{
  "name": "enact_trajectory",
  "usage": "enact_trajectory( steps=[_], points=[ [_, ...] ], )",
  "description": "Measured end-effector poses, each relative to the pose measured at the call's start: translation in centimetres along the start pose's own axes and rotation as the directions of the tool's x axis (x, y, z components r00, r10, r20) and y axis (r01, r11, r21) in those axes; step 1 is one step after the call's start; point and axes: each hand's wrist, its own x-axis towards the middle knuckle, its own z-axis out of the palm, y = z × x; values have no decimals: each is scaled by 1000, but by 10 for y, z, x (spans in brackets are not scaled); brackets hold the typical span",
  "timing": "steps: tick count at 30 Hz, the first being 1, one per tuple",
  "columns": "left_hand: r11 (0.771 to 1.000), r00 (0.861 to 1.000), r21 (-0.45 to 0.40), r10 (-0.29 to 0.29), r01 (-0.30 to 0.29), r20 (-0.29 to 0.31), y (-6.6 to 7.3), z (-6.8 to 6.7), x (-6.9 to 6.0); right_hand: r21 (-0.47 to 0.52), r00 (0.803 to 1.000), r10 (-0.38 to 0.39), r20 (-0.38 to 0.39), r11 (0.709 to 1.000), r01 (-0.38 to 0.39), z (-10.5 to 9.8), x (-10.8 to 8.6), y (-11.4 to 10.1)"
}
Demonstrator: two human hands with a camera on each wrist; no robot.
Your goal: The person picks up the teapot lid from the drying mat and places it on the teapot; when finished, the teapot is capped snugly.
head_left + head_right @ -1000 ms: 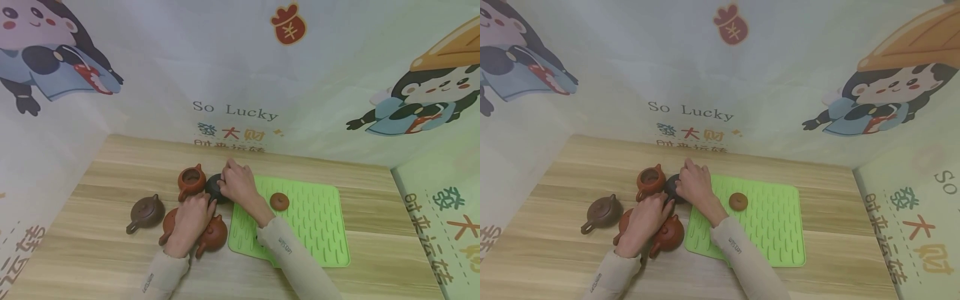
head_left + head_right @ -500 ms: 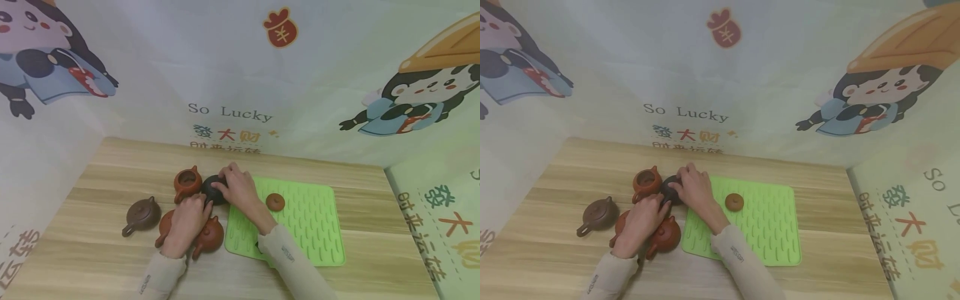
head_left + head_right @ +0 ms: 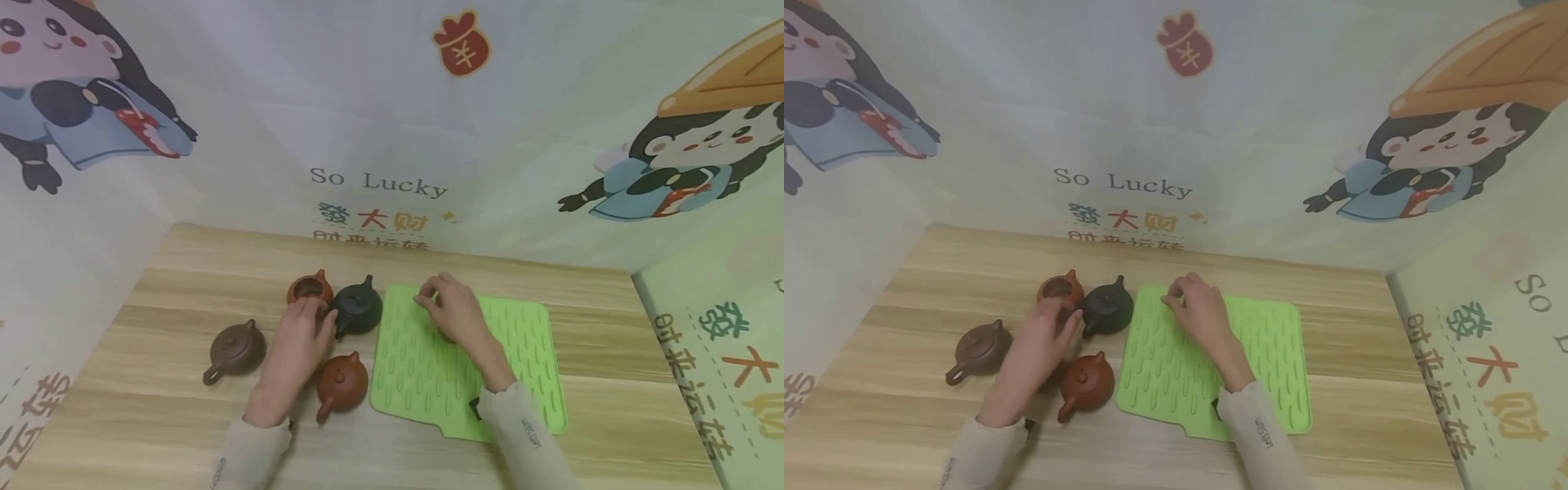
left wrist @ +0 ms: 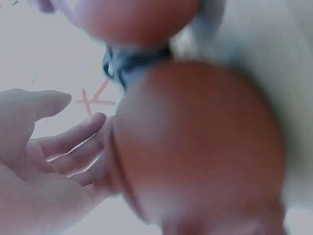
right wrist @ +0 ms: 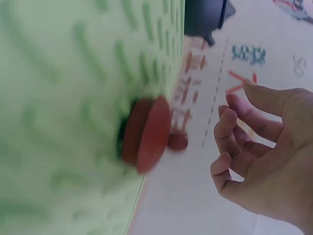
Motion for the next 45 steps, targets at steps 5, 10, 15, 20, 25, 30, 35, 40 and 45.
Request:
enact_trajectory(
  steps=[5, 10, 15, 20, 25, 30, 35, 40, 45],
  points=[
    [999, 999, 5, -39, 39, -37, -20, -22, 3, 49, 999, 34, 14, 998, -35, -16, -13, 21],
    [997, 997, 9, -80, 80, 5, -41, -37, 2, 96, 998, 40, 47, 994, -45, -24, -25, 37],
    [999, 999, 19, -47, 47, 25, -52, -37, -1, 124, 997, 44, 56, 991, -51, -21, -37, 50],
    [999, 998, 50, -25, 22, 60, -59, -34, -2, 133, 997, 43, 57, 990, -50, -17, -43, 58],
    [997, 994, 81, -15, 6, 110, -62, -34, -1, 142, 998, 30, 61, 989, -38, -13, -46, 62],
    [994, 987, 105, 1, -18, 158, -62, -33, 1, 159, 998, 25, 65, 987, -35, -12, -48, 64],
    [992, 984, 125, 9, -32, 179, -64, -29, 4, 167, 997, 22, 74, 985, -34, -13, -50, 66],
    [989, 985, 141, 21, -46, 174, -65, -26, 6, 168, 997, -1, 75, 986, -12, -13, -50, 68],
    [987, 984, 156, -7, -22, 177, -63, -24, 7, 161, 998, -21, 54, 987, 12, -12, -49, 69]
  ],
)
